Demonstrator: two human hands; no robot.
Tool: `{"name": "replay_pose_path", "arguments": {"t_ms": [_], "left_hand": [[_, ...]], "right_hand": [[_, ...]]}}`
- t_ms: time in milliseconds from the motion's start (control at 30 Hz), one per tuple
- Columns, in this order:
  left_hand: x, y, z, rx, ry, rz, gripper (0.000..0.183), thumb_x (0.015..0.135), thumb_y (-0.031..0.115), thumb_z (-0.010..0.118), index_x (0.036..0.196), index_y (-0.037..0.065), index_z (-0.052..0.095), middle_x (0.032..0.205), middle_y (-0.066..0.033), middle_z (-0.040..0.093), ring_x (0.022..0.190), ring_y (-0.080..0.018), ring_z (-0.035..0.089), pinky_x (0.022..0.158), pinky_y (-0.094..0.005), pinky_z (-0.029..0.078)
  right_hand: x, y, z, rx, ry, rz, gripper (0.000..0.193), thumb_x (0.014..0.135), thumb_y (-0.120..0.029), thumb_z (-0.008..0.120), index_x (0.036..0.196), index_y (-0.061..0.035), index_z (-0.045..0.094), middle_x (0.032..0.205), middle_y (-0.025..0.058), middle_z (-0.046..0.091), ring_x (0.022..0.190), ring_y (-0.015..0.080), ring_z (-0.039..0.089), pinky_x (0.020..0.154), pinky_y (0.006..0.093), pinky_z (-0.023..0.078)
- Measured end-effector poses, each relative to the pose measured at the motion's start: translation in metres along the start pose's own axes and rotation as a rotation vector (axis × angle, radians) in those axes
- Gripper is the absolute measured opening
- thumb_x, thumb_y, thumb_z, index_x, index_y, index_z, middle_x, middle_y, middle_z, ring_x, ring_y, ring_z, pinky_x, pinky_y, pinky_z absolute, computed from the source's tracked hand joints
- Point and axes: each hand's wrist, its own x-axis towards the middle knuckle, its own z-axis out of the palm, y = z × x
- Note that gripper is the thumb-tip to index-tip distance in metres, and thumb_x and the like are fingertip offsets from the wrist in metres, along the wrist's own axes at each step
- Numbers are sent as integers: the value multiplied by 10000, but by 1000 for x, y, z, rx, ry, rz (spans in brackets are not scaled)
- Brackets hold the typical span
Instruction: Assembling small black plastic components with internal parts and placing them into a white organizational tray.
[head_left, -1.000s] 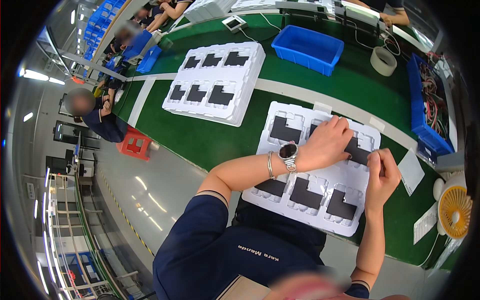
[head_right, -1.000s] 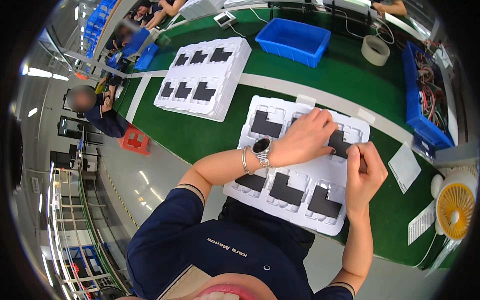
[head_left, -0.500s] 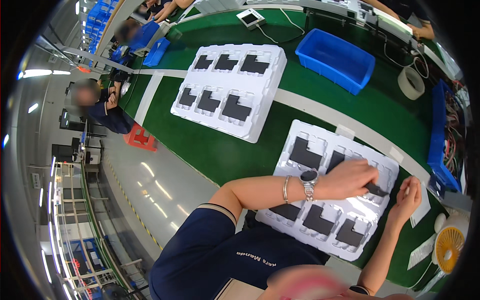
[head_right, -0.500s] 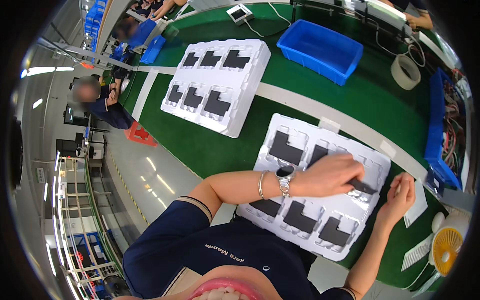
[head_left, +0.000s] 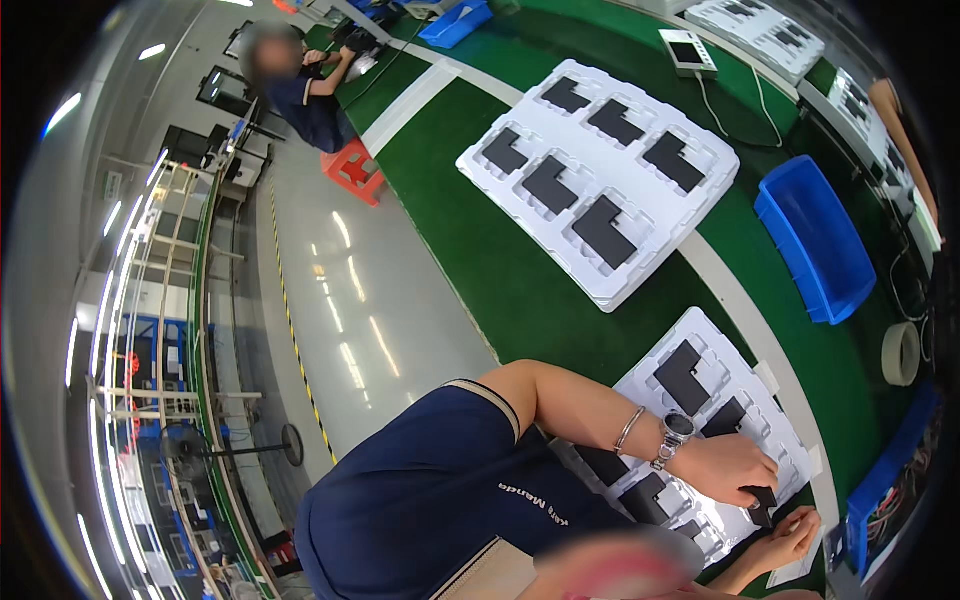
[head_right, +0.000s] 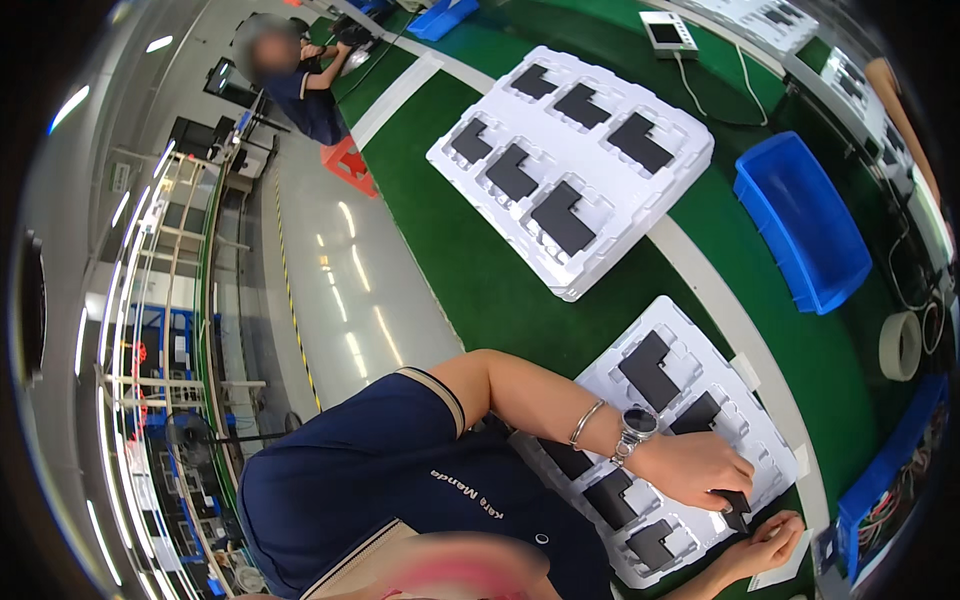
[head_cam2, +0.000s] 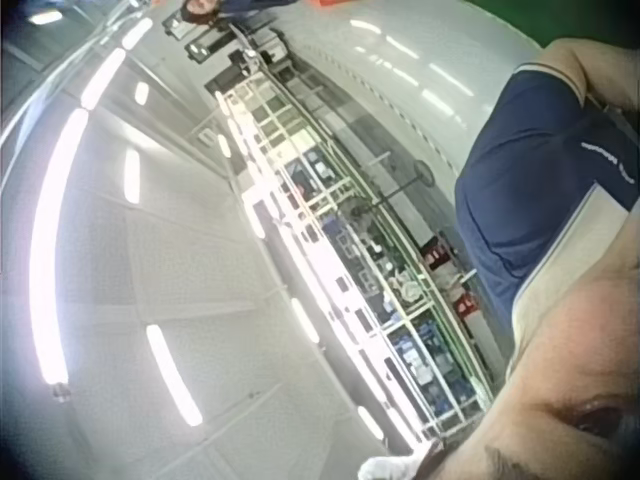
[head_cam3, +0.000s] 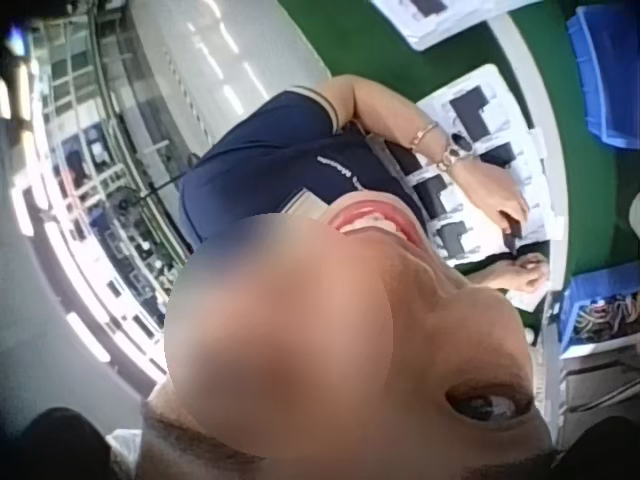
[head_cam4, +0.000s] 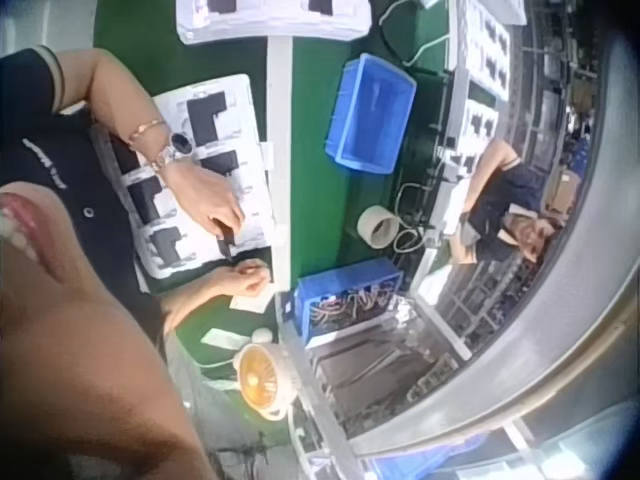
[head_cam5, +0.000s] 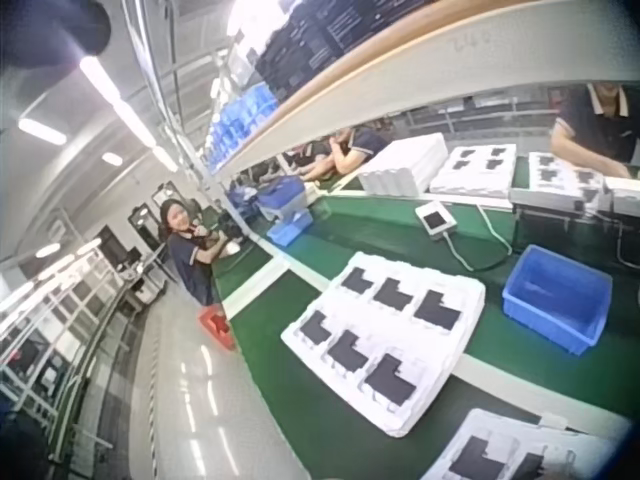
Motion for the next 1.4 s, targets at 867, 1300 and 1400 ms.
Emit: {"name": "replay_pose_path", "arguments": {"t_ms": [867, 1300, 1400], "left_hand": [[13, -3, -1, -696, -90, -480, 127, 861, 98, 597, 932, -7, 587, 845, -6, 628, 762, -49, 564, 580, -230, 475], [12, 8, -4, -801, -49, -565, 175, 884, 155, 620, 891, -4, 547, 779, -13, 596, 628, -61, 560, 529, -228, 489], [13, 6, -3, -788, -66, -576, 174, 883, 151, 614, 923, -9, 560, 797, -16, 605, 646, -61, 561, 536, -229, 492]], "right_hand": [[-24, -25, -2, -215, -175, -273, 203, 956, -84, 480, 772, 0, 492, 766, 17, 460, 662, 79, 387, 581, 208, 274], [-22, -23, 1, -47, -128, -60, 241, 974, -145, 512, 756, -44, 517, 709, -43, 440, 573, 4, 300, 490, 187, 177], [-23, -25, 4, -2, -141, -35, 239, 973, -134, 508, 749, -52, 512, 709, -44, 449, 565, 2, 302, 479, 184, 174]]}}
